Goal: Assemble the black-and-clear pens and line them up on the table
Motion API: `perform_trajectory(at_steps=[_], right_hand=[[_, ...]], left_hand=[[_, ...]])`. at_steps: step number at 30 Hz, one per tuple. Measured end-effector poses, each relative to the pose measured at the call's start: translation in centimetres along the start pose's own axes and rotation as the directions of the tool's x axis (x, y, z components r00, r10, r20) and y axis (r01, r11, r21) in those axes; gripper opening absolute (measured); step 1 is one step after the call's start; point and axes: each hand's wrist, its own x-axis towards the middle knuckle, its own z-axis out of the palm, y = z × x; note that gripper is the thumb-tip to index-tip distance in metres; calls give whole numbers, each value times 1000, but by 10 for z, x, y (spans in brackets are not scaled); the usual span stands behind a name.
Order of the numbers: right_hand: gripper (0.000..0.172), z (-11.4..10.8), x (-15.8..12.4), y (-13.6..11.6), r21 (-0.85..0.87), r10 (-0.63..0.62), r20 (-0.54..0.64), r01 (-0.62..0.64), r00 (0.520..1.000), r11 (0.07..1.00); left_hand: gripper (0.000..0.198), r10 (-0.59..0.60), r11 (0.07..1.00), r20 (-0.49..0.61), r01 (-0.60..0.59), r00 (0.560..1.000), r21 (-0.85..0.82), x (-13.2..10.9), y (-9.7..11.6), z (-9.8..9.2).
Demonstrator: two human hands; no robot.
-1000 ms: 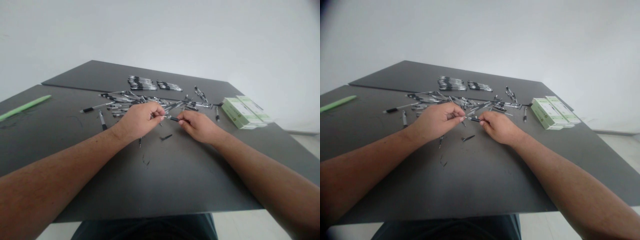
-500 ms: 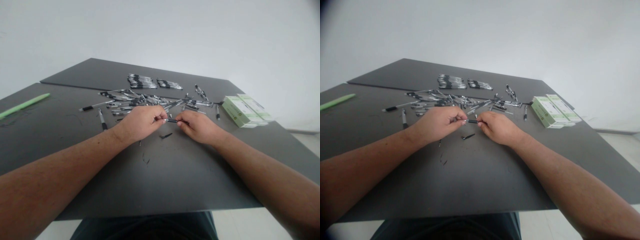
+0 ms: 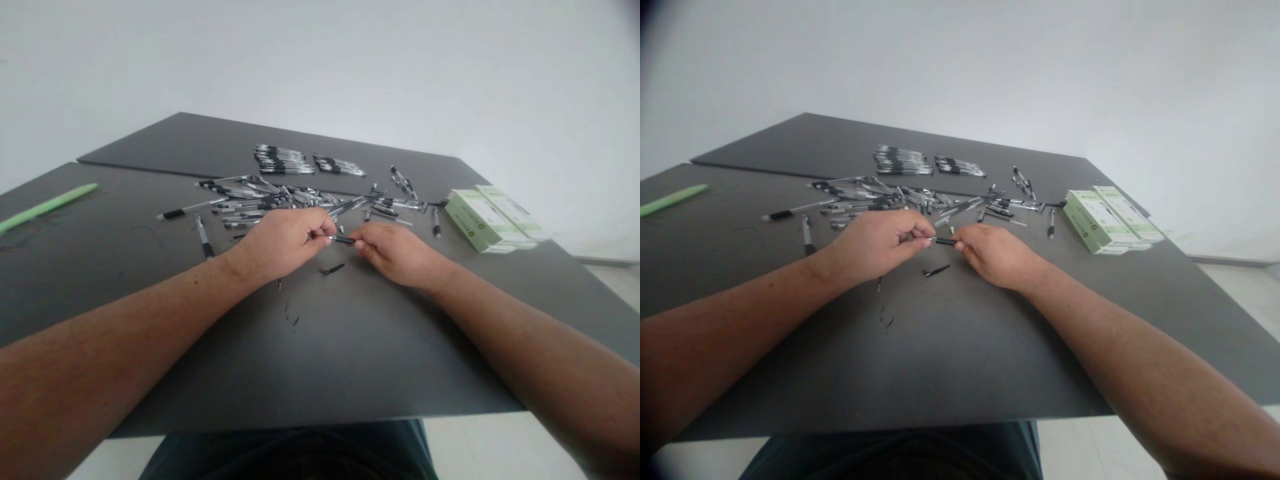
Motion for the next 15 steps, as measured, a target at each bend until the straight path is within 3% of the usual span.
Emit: perform_trajectory(at_steps=[10, 15], right_hand=[[29, -4, 2, -3, 82, 19, 49, -23, 999, 996], [20, -4, 1, -7, 101, 76, -6, -75, 997, 992]], left_hand=[[13, 51, 998, -2, -51, 999, 43, 1, 1, -1], [15, 26, 999, -7, -26, 1000, 37, -1, 2, 0]])
